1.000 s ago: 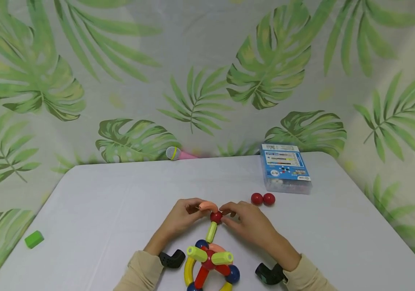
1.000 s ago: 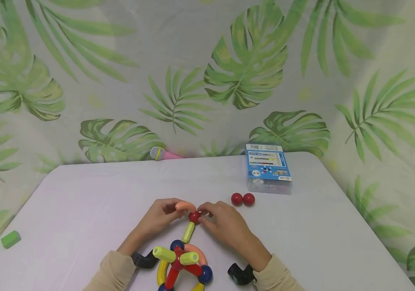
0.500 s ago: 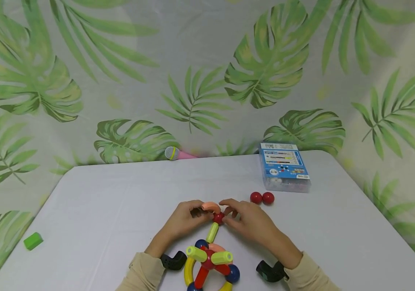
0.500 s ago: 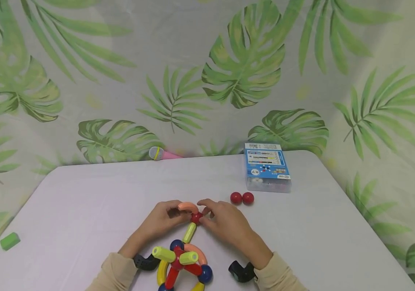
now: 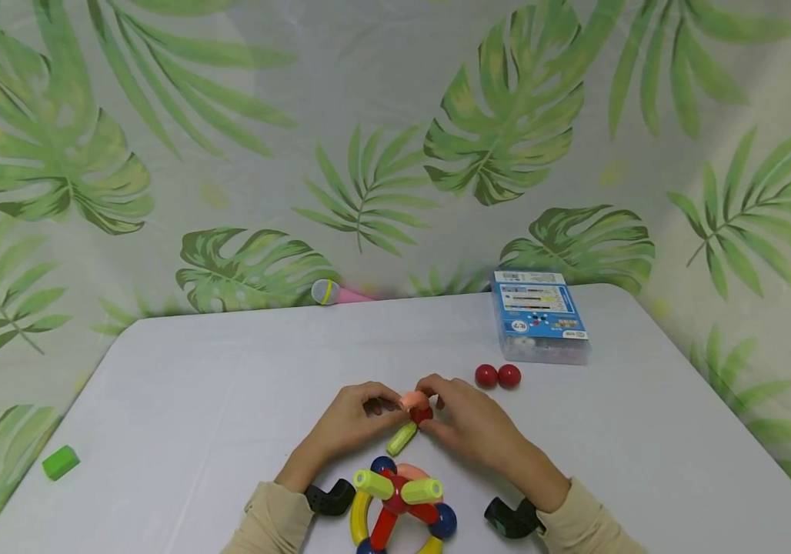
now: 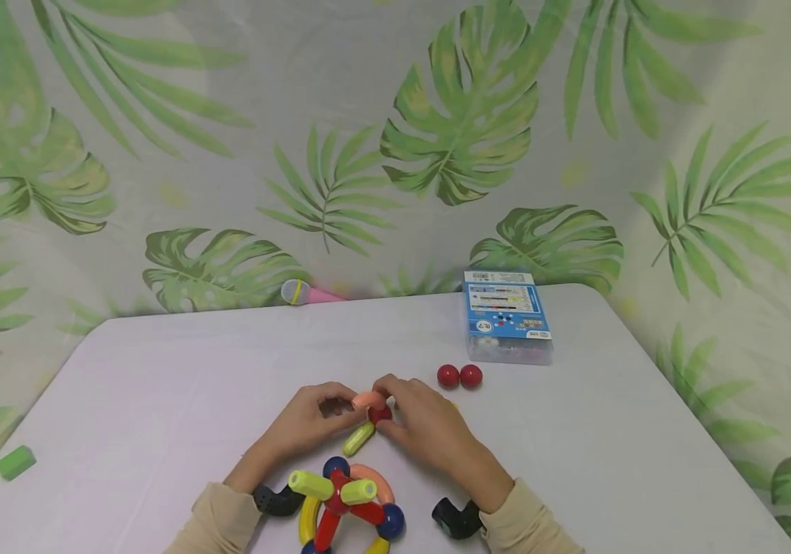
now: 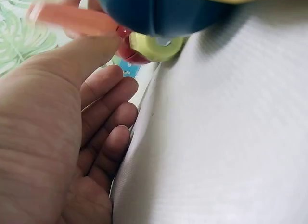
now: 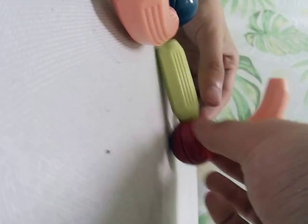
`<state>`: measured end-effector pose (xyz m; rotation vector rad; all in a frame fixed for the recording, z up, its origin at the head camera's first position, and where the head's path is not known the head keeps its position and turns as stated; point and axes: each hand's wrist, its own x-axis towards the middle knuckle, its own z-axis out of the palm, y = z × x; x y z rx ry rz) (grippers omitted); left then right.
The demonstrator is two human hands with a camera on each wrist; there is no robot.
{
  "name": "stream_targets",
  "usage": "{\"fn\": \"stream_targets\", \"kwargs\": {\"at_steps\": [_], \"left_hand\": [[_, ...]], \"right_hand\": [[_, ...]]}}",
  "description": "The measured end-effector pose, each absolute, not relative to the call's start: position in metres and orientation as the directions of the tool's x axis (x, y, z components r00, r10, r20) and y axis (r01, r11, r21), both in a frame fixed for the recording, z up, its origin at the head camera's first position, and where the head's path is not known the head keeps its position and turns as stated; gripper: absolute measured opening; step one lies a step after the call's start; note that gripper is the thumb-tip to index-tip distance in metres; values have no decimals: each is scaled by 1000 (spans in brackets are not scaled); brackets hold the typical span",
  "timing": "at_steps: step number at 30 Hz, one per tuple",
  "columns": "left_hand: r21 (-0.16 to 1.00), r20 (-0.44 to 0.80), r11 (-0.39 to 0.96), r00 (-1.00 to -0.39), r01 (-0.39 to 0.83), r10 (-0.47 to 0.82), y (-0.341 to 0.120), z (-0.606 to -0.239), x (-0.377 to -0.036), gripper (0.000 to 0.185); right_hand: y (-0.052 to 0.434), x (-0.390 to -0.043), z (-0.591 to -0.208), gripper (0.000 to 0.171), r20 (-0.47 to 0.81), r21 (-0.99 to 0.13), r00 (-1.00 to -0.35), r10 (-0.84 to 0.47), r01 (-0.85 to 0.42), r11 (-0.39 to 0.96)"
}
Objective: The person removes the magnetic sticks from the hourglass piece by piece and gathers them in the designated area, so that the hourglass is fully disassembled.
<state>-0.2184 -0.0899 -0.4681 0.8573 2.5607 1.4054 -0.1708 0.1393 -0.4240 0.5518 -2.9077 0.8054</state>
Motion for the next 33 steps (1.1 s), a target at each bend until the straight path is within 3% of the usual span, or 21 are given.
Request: {"fn": "stream_targets", "kwargs": {"at_steps": [6, 16, 24, 33], "left_hand": [[806, 159, 410, -823, 427, 545, -90, -467, -216, 28], [788, 142, 418, -794, 452, 591, -88, -463, -215, 45], [774, 168, 429, -804, 466, 571, -88, -463, -215, 33], [778, 184, 431, -822, 456, 539, -88, -466, -218, 27]], "right_hand": [[140, -172, -424, 35, 249, -434, -933, -260, -348, 831], [153, -174, -417, 29, 184, -584, -906, -381, -413, 699], [155, -170, -411, 47, 117, -621, -910, -397, -379, 686], [171, -169, -403, 49, 123, -585, -905, -407, -398, 707]]}}
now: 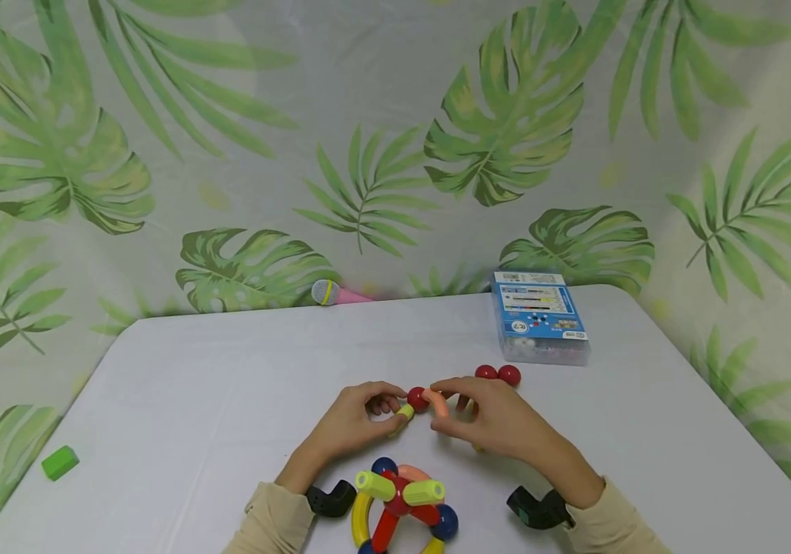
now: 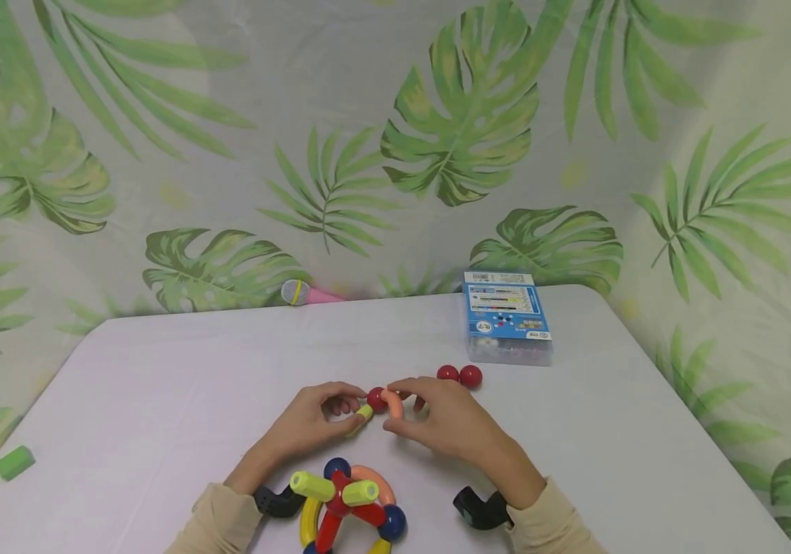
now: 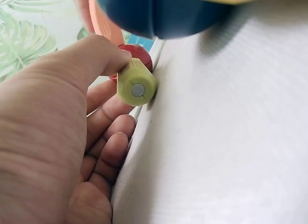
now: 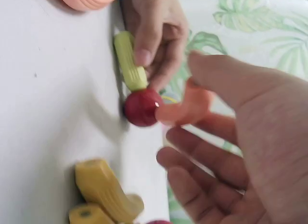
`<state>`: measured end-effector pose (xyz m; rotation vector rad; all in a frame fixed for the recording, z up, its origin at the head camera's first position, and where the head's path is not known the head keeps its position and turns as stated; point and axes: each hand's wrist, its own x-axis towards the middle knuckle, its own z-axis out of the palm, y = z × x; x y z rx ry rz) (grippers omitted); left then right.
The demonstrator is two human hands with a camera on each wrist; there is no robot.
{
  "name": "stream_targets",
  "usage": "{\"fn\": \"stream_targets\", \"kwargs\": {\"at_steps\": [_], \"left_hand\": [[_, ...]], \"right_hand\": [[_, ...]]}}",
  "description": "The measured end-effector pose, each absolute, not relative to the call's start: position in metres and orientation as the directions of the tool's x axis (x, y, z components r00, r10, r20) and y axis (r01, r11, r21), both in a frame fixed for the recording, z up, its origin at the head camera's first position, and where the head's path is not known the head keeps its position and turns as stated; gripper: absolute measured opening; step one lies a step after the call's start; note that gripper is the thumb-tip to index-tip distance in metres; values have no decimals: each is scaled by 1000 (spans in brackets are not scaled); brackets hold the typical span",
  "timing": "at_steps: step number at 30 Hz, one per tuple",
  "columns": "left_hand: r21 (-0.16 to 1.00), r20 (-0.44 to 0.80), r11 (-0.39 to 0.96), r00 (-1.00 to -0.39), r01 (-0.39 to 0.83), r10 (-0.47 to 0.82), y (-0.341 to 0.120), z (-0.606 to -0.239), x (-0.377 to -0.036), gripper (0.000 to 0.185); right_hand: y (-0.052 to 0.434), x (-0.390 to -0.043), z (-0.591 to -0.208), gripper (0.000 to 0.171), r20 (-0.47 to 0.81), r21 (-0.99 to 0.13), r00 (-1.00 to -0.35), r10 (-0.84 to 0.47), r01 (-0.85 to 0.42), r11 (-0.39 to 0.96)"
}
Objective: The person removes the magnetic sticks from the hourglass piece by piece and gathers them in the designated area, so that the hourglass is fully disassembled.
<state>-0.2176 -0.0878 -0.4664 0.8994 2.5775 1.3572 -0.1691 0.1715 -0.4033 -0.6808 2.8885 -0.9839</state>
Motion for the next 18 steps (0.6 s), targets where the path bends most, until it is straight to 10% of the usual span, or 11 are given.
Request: {"fn": "stream_targets", "kwargs": {"at_steps": [18], "left_hand": [[754, 235, 421, -805, 505, 544, -91, -466, -219, 20]], "right_hand": [[195, -152, -404, 28, 316, -482, -920, -233, -367, 796]]}}
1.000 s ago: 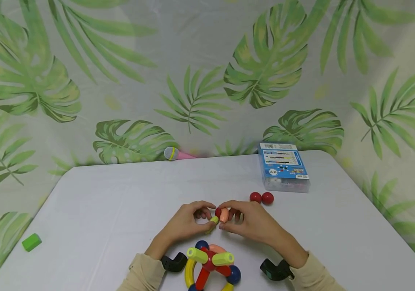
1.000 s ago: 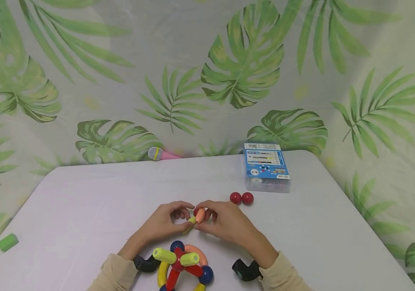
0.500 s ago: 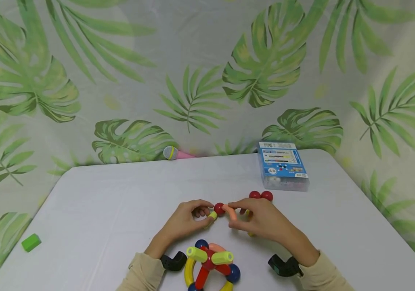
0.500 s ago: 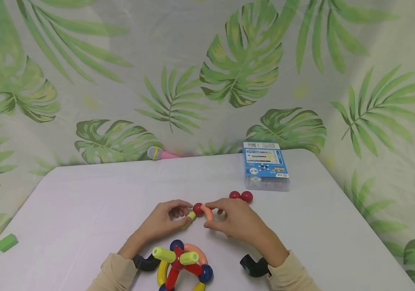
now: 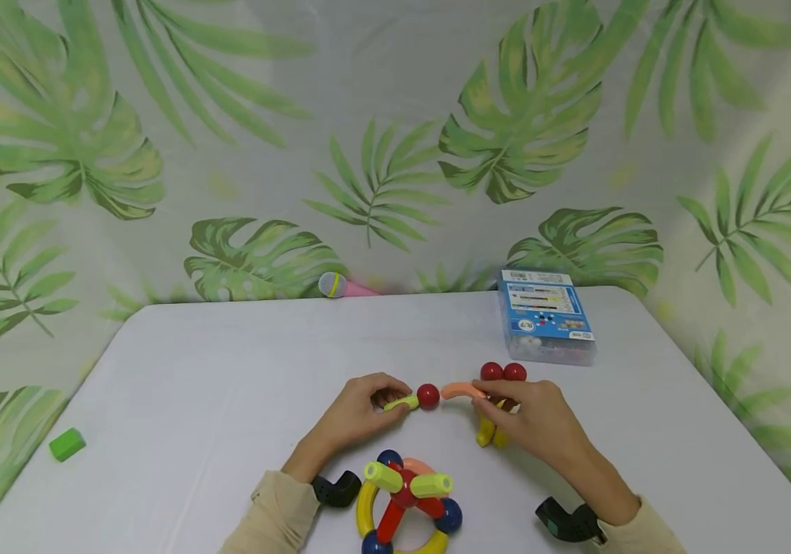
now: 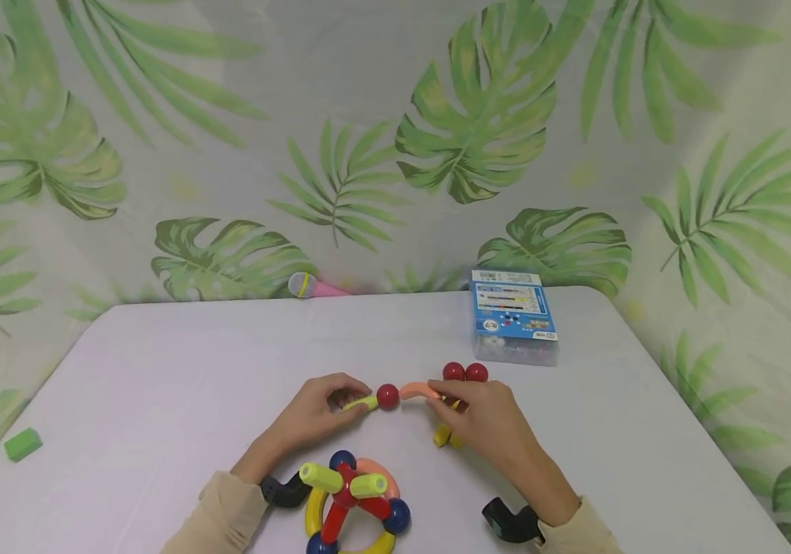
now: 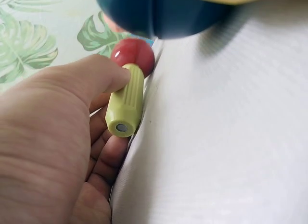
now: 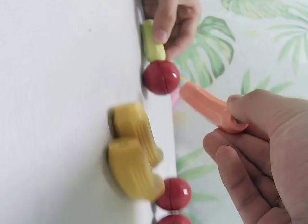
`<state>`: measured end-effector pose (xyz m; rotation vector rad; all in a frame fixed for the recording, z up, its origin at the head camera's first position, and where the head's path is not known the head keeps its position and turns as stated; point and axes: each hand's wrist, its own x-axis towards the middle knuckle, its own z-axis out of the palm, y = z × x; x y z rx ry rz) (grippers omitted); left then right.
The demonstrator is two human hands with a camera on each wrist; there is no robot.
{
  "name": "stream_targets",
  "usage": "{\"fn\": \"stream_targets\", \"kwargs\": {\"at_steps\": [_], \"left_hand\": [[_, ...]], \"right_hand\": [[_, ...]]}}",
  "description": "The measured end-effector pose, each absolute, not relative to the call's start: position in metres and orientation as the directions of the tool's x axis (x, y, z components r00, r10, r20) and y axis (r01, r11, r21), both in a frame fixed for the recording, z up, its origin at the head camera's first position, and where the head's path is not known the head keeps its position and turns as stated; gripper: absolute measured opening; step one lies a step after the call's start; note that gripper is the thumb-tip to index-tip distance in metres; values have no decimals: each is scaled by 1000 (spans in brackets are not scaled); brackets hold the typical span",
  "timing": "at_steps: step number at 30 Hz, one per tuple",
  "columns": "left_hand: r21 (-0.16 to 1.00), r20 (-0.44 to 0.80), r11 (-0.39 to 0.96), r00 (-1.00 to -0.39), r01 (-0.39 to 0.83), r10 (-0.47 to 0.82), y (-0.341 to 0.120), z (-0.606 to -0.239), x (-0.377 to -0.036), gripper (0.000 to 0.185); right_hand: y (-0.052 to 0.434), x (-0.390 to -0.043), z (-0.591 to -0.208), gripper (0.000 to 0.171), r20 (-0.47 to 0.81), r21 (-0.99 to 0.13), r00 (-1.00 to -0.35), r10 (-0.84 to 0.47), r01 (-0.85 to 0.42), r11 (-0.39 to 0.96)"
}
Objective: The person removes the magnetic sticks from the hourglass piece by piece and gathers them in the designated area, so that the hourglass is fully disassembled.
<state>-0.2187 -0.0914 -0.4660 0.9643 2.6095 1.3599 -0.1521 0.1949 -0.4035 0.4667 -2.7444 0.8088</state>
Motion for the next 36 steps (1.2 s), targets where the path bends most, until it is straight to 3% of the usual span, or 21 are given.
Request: {"fn": "stream_targets", "kwargs": {"at_steps": [9, 14, 19, 24, 36], "left_hand": [[755, 254, 406, -800, 516, 544, -93, -465, -220, 18], [758, 252, 404, -801, 512, 543, -93, -465, -220, 17], [755, 260, 399, -796, 521, 547, -92, -467, -220, 18], [755, 258, 398, -794, 521, 550, -93, -468, -220, 18], [751, 234, 420, -801, 509, 551, -93, -465, -220, 18]], "right_hand": [[237, -136, -415, 28, 505, -412, -849, -156, -396, 821], [260, -126, -429, 31, 532, -380, -841, -98, -340, 860], [271, -121, -436, 28, 490, -329, -866, -101, -292, 898], [273, -118, -439, 23, 381, -354, -916, -124, -269, 896], [276, -120, -453, 48, 335, -382, -899, -284, -405, 831]]}}
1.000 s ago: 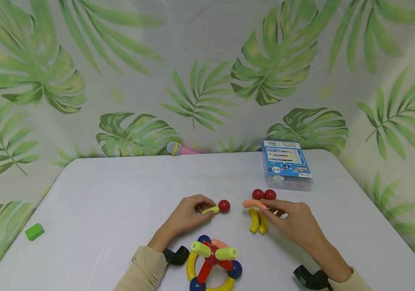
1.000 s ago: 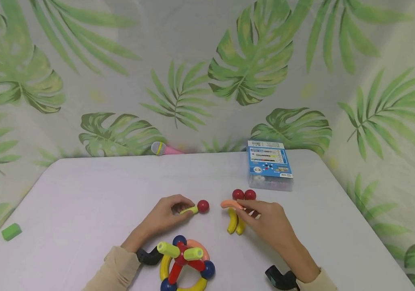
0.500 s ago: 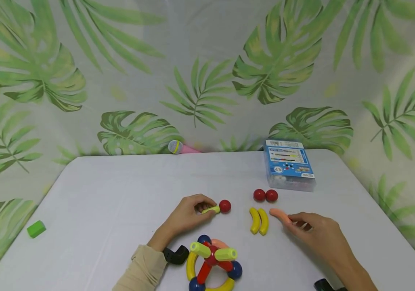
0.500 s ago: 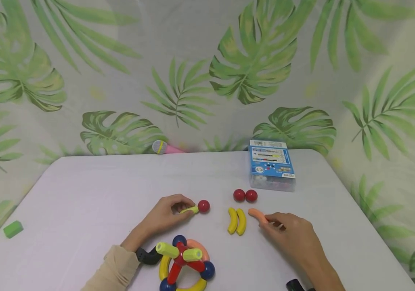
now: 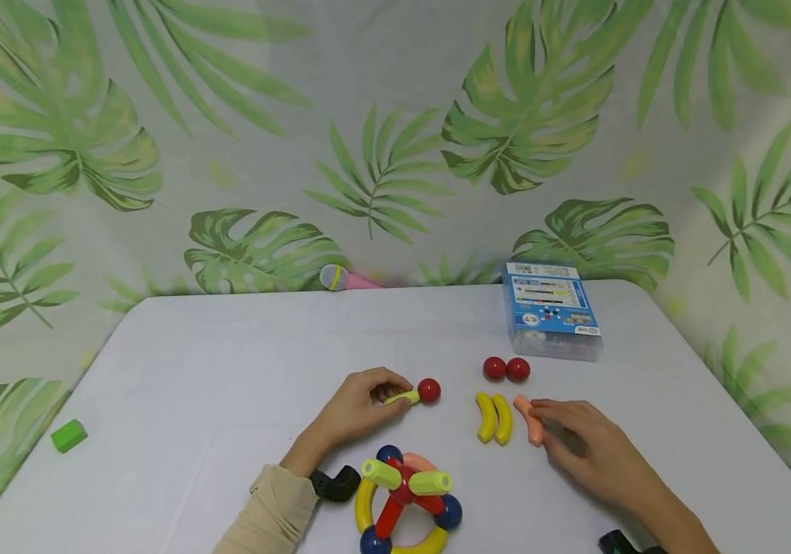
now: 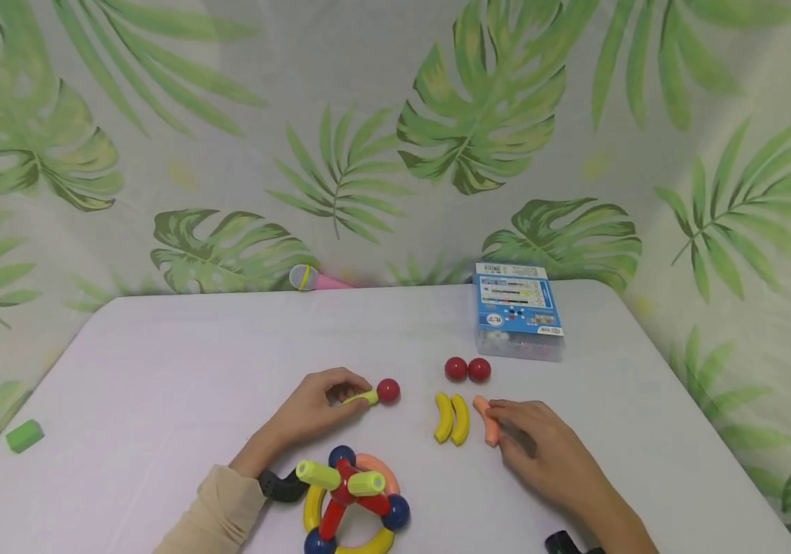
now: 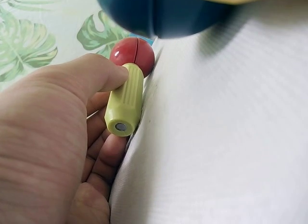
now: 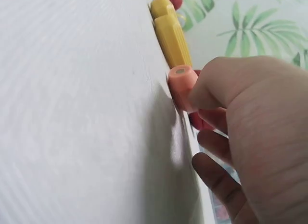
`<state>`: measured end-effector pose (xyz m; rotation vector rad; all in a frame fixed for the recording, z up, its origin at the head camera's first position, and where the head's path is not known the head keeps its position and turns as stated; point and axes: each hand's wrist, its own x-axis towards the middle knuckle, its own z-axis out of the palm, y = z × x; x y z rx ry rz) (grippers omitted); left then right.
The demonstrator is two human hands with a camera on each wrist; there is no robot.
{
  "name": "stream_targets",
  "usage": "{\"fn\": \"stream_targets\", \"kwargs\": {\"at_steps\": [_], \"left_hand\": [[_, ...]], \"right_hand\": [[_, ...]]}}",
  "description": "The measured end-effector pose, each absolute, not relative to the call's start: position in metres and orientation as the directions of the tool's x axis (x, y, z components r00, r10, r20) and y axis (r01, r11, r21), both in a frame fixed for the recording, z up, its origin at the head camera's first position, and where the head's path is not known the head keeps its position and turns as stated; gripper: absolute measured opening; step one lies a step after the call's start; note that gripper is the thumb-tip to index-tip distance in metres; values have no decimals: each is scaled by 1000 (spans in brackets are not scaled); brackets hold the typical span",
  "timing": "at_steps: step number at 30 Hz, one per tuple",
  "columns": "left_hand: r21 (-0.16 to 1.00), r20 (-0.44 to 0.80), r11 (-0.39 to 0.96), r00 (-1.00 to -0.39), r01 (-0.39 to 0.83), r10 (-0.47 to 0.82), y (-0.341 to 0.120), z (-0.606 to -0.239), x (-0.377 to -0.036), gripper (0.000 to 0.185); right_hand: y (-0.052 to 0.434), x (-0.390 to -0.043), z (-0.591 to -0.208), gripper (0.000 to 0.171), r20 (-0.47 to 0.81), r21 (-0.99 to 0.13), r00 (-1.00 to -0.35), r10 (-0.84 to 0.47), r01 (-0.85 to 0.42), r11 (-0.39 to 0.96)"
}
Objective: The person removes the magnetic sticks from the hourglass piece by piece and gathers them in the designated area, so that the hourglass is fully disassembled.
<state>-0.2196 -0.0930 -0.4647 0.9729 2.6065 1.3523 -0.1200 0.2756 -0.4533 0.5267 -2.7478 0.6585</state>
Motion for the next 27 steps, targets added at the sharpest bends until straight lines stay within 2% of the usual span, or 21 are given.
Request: {"fn": "stream_targets", "kwargs": {"at_steps": [10, 27], "left_hand": [[752, 227, 428, -808, 500, 544, -92, -467, -221, 18], [761, 235, 416, -810, 497, 538, -92, -464, -218, 17]], "right_hand": [[265, -121, -456, 53, 244, -431, -938, -248, -334, 838], [258, -123, -461, 53, 220, -471, -953, -210, -292, 832]]}}
